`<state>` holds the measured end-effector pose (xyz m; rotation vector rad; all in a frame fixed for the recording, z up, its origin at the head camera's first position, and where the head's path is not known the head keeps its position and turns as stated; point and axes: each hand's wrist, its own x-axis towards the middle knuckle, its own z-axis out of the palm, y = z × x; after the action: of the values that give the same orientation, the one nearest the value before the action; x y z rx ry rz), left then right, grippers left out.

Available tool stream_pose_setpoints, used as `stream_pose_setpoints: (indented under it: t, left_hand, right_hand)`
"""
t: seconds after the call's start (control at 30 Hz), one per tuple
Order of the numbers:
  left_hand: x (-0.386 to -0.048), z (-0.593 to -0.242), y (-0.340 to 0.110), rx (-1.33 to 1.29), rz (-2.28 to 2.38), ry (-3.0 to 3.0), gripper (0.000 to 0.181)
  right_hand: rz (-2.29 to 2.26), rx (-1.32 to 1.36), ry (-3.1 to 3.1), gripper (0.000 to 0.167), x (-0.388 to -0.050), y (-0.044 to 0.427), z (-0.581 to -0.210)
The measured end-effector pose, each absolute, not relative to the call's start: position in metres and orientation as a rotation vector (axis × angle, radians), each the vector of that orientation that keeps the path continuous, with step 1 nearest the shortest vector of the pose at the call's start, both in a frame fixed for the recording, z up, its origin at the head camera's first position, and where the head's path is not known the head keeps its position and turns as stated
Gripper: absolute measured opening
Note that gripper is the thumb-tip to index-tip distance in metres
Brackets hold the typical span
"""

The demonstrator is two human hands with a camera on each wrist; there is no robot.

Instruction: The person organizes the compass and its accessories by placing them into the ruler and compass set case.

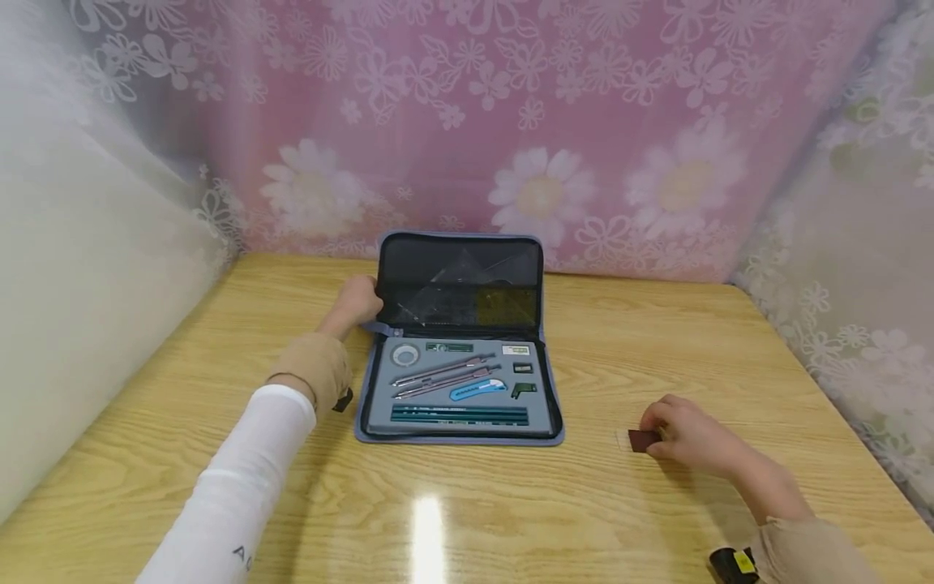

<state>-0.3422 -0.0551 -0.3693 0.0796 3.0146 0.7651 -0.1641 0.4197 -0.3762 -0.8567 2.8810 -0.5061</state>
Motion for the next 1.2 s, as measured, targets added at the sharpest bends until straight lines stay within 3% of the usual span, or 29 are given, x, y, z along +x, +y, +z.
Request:
stream_pose_setpoints:
  t: [0.23,0.53,1.2]
  left_hand:
    - [-0.342,-0.368,-0.054,0.084,0.758,3.028,0.014]
    - [-0.341,-0.366,-0.055,0.11,0.777,3.025,0.015]
    - [-0.338,-0.367,-0.056,0.107,0.807,3.037,0.012]
  right_hand:
    - [-0.571,-0.629,2.855,0.023,-0.169,0.407,-0.369]
    - [-0.572,-0.655,2.997,0.008,-0.199,0.381,-0.351]
    - [-0.593,-0.844,3.061,0.021,-0.262,0.316,-0.328]
